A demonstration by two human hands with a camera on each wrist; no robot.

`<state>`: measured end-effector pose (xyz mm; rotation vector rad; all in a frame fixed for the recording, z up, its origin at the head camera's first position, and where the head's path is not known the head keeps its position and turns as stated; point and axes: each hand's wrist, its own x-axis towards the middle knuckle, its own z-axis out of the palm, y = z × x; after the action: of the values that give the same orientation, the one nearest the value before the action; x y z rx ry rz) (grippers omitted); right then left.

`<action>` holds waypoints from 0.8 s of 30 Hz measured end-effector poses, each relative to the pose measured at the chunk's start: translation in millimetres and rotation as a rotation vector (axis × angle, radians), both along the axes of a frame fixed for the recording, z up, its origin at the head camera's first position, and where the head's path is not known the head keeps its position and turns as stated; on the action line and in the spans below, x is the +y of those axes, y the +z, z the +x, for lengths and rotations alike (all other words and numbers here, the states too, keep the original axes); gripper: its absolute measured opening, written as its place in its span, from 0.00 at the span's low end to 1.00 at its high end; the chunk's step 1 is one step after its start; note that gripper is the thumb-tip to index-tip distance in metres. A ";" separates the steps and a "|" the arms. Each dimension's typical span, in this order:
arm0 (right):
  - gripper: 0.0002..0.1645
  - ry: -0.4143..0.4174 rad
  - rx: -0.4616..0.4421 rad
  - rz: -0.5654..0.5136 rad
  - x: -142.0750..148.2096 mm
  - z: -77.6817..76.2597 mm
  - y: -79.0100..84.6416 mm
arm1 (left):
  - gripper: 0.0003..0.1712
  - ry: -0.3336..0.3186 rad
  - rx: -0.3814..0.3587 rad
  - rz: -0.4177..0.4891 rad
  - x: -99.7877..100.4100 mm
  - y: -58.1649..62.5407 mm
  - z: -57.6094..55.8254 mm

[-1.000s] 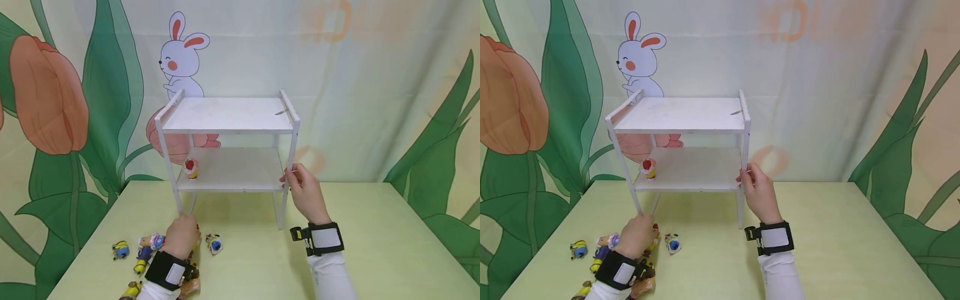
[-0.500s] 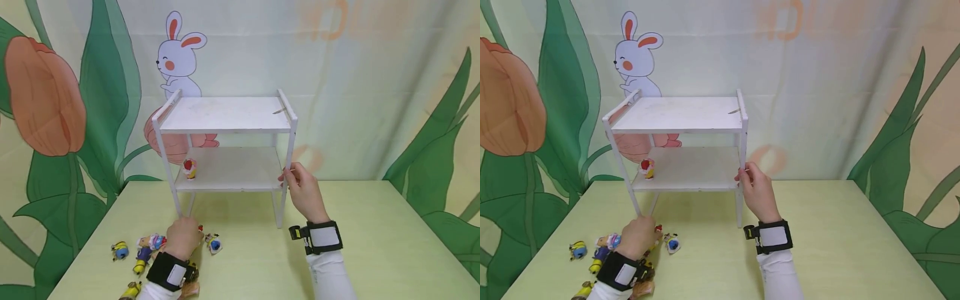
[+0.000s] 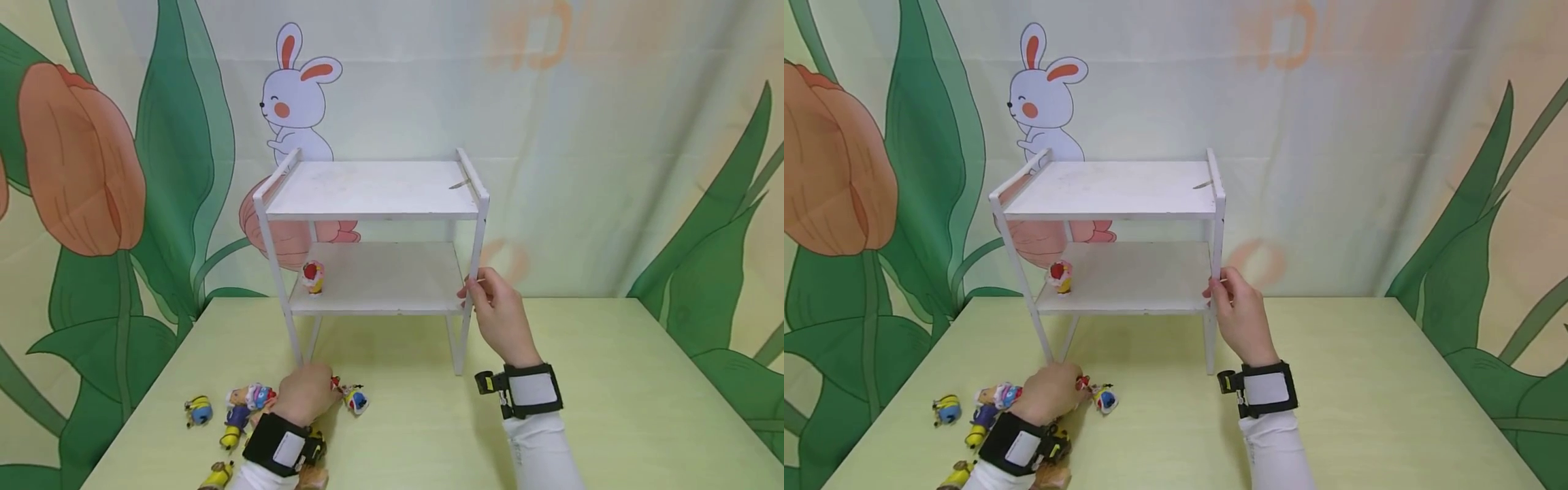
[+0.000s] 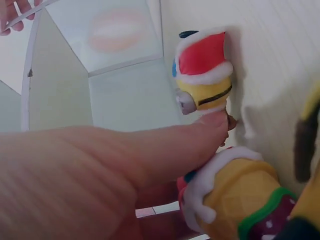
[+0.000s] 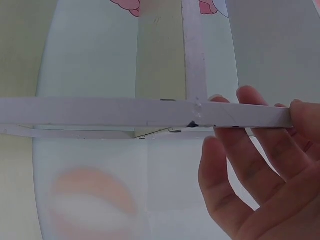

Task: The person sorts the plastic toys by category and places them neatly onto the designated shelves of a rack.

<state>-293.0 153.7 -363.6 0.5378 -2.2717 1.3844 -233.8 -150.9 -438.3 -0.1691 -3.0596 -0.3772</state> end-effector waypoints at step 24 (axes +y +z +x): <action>0.12 -0.006 -0.002 0.012 -0.3 2.1 2.4 | 0.13 -0.014 -0.103 0.120 -8.7 20.0 5.6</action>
<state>-291.0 153.5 -361.3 0.5331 -2.2828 1.3699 -228.2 -159.6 -418.3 -0.1704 -3.1258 -0.5861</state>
